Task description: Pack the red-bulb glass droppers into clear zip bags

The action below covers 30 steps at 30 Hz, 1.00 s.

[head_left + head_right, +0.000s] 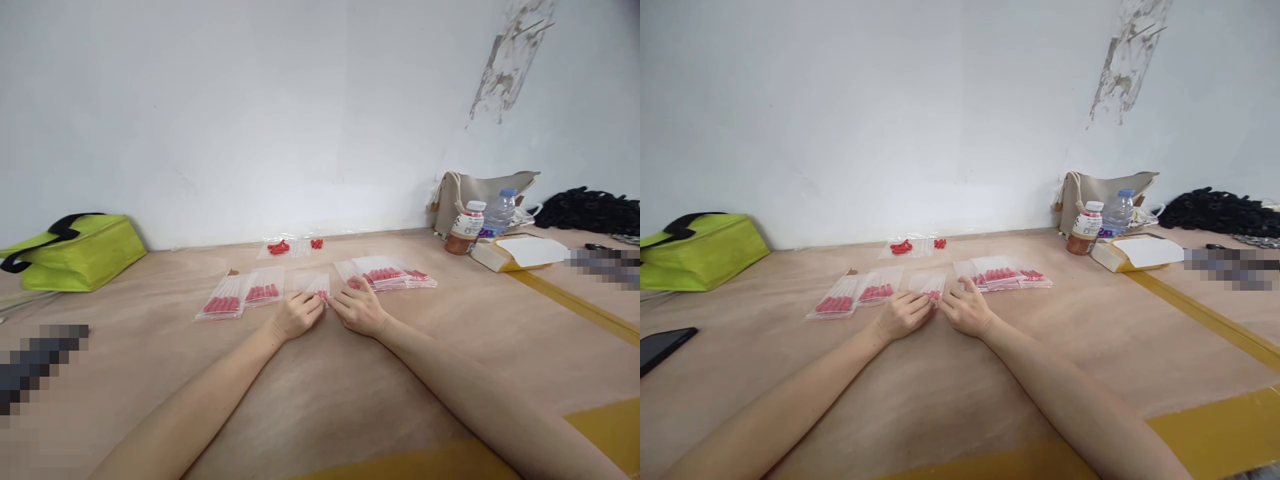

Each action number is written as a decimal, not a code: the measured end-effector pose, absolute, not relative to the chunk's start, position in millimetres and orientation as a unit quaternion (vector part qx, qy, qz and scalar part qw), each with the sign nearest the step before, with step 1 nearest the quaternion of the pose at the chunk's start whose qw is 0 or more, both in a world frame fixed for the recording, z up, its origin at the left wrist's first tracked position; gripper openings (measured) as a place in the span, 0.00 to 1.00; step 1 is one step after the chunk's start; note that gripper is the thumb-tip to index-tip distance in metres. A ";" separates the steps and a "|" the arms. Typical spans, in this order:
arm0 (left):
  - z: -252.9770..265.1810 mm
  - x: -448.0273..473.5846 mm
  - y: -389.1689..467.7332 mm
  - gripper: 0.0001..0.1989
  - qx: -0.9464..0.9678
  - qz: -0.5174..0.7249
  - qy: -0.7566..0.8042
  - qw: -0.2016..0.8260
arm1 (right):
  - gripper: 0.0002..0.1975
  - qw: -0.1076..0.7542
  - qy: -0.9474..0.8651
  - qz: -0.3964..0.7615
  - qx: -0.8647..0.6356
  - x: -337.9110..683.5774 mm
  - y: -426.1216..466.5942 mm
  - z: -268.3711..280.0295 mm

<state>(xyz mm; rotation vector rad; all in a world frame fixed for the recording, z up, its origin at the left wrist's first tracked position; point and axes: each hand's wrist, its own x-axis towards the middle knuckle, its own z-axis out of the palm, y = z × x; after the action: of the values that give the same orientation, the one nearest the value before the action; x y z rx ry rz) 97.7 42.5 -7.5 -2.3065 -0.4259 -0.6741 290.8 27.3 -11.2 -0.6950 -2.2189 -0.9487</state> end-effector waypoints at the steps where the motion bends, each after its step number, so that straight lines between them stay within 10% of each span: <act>1: -6.8 96.8 42.1 0.11 -0.887 -0.258 -0.161 0.348 | 0.10 0.309 -0.840 -0.359 -0.263 291.2 26.9 -10.8; 30: -4.3 49.7 27.3 0.16 -0.878 -0.257 -0.225 0.334 | 0.09 0.316 -0.868 -0.250 -0.290 298.1 29.2 -14.6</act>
<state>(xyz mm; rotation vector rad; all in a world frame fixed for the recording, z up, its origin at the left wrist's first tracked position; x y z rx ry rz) 49.7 27.3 -4.3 -2.2930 -0.5862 -0.6720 298.1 29.2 -14.6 -0.7640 -2.2866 -0.6574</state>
